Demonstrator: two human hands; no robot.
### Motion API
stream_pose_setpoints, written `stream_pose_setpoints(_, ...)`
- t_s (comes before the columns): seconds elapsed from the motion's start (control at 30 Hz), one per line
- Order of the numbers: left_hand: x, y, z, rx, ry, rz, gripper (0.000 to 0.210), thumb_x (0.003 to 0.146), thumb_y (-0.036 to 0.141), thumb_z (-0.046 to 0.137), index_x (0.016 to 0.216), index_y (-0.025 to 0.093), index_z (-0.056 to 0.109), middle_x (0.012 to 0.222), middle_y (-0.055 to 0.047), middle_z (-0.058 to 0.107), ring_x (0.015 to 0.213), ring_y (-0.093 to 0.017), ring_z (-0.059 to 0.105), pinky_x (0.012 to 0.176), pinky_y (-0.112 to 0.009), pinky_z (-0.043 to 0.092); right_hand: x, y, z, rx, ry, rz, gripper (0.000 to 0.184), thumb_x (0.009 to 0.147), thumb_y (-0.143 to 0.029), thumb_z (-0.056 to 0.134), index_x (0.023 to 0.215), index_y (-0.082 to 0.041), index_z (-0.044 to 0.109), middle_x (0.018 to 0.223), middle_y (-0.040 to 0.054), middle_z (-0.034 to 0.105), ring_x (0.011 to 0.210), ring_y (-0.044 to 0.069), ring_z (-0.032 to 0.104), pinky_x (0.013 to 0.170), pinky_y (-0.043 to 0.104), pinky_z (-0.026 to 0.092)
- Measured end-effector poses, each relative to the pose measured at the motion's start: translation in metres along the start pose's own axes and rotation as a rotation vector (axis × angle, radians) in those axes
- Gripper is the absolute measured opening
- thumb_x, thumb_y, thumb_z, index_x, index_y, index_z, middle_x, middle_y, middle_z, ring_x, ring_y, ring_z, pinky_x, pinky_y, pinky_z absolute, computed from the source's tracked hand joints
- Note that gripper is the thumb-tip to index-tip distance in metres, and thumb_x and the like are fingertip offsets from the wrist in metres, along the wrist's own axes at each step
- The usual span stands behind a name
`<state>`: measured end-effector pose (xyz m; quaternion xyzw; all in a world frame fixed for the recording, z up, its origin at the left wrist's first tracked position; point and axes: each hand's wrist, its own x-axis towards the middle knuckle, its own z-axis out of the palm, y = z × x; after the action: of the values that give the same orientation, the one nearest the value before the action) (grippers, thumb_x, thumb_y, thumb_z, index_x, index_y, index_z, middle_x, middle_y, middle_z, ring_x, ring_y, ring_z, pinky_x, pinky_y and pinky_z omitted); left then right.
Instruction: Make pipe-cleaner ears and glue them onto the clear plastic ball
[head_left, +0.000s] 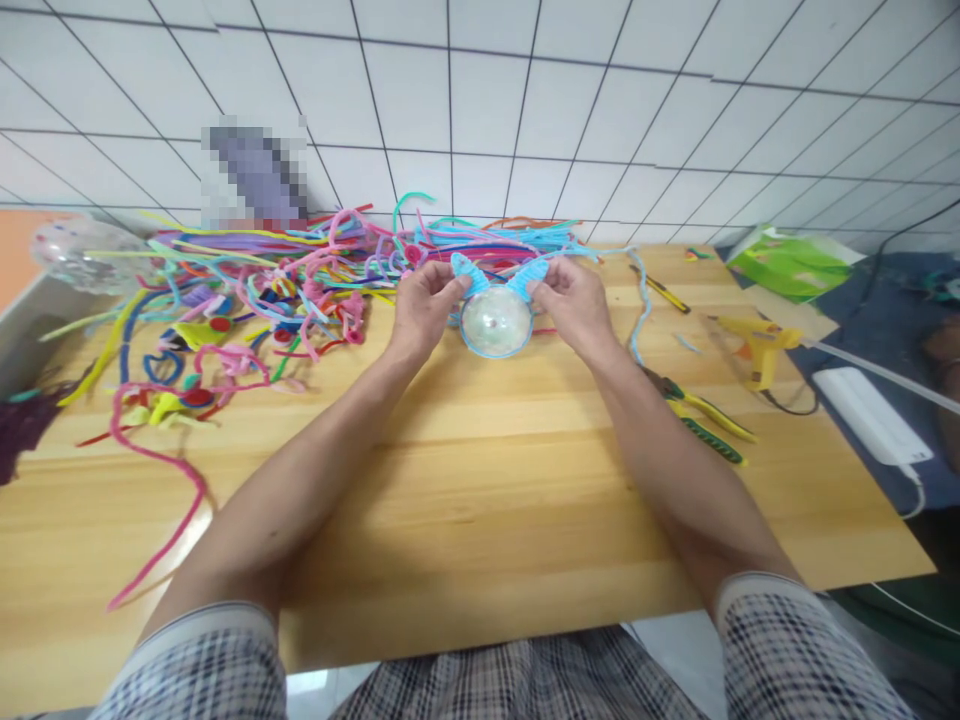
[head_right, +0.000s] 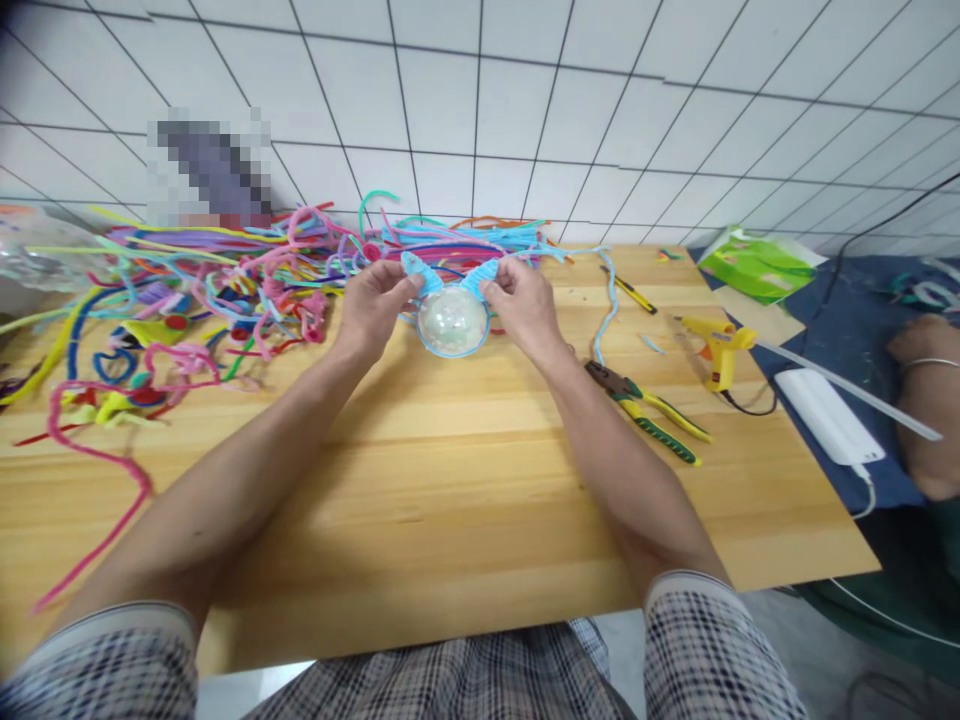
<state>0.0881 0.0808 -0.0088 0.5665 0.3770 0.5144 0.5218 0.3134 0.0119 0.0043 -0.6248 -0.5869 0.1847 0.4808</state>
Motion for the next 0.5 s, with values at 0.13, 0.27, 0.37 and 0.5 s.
stream_pose_setpoints(0.13, -0.003, 0.0, 0.002, 0.011, 0.014, -0.014, 0.017, 0.09, 0.023, 0.088, 0.087, 0.019, 0.072, 0.076, 0.002, 0.075, 0.067, -0.014, 0.069, 0.062, -0.024, 0.054, -0.002, 0.002, 0.005, 0.066, 0.0, 0.053, 0.026, 0.094, -0.038, 0.08, 0.084, -0.029, 0.057, 0.081, -0.0014, 0.06, 0.08, 0.021, 0.062, 0.074, 0.035, 0.058)
stream_pose_setpoints(0.27, -0.006, 0.002, 0.0, 0.029, 0.0, 0.013, 0.021, 0.089, 0.026, 0.09, 0.084, 0.02, 0.071, 0.073, 0.002, 0.073, 0.065, -0.013, 0.066, 0.061, -0.023, 0.053, -0.003, 0.0, 0.004, 0.19, -0.04, 0.117, 0.032, 0.09, -0.042, 0.08, 0.081, -0.028, 0.052, 0.077, -0.0024, 0.056, 0.072, 0.018, 0.058, 0.068, 0.033, 0.058)
stream_pose_setpoints(0.37, -0.008, 0.002, -0.004, 0.041, -0.026, 0.029, 0.031, 0.088, 0.034, 0.093, 0.079, 0.021, 0.067, 0.07, 0.003, 0.07, 0.062, -0.012, 0.062, 0.062, -0.023, 0.054, -0.004, -0.005, 0.001, 0.246, -0.086, 0.124, 0.038, 0.087, -0.05, 0.084, 0.081, -0.028, 0.055, 0.077, -0.0023, 0.056, 0.075, 0.018, 0.058, 0.068, 0.033, 0.057)
stream_pose_setpoints(0.5, -0.01, 0.004, -0.006, 0.034, -0.061, 0.009, 0.031, 0.084, 0.039, 0.094, 0.08, 0.021, 0.07, 0.073, 0.002, 0.071, 0.066, -0.013, 0.064, 0.064, -0.024, 0.056, -0.006, -0.008, -0.002, 0.26, -0.124, 0.115, 0.041, 0.086, -0.053, 0.086, 0.079, -0.028, 0.054, 0.077, -0.0024, 0.056, 0.076, 0.018, 0.059, 0.07, 0.033, 0.056)
